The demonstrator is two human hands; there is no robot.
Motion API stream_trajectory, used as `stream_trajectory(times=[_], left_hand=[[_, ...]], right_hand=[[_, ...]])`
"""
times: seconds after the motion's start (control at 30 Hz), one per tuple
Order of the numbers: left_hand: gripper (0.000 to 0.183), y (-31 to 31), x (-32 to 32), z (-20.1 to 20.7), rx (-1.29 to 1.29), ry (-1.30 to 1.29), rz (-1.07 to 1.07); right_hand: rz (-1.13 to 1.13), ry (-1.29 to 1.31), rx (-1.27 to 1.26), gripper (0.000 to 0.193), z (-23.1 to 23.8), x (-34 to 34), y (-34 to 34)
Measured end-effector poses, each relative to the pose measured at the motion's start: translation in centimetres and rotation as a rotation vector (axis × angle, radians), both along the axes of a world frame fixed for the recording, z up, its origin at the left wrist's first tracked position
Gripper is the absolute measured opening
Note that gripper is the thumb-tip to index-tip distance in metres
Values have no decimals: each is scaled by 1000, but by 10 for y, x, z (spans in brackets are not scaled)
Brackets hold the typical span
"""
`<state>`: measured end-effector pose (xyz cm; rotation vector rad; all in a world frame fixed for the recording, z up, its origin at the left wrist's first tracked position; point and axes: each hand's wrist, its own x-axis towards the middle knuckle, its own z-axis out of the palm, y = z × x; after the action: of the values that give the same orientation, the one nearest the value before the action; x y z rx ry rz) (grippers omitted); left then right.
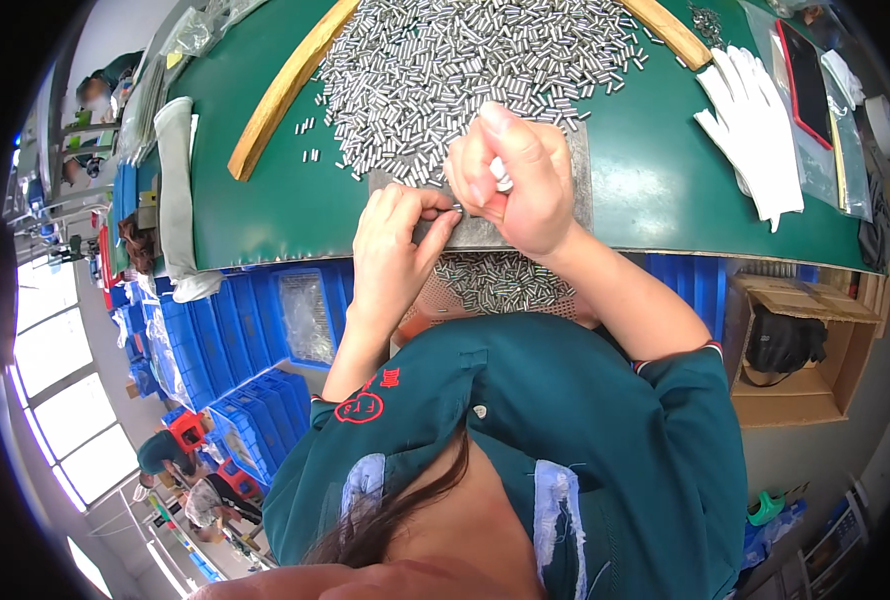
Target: Sorting and inspecting small metal pins at a factory workbench.
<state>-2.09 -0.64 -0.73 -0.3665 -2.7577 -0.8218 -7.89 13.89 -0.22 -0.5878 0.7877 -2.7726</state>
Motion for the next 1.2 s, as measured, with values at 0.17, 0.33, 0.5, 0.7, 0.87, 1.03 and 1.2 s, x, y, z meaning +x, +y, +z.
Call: stream_trajectory(times=[0.17, 0.33, 0.5, 0.7, 0.87, 1.03, 1.2], left_hand=[[14, 0, 0, 3, -6, -29, 2], [13, 4, -1, 3, 10, -37, -20], [11, 5, 0, 2, 61, -54, -18], [11, 5, 0, 0, 76, -49, -17], [11, 5, 0, 0, 73, -50, -15], [11, 3, -1, 2, 62, -53, -32], [11, 2, -2, 3, 36, -51, -51]], right_hand=[[47, -8, 86, 49, 2, -1, 4], [140, 41, -100, 54, -2, -6, 5], [80, -72, -57, 48, -2, -2, 7], [4, -92, 22, 46, 3, -1, 6], [-18, -44, 78, 47, 4, 1, 2], [16, -69, 54, 46, 3, 0, 4], [-65, -43, 60, 47, 4, 0, 4]])
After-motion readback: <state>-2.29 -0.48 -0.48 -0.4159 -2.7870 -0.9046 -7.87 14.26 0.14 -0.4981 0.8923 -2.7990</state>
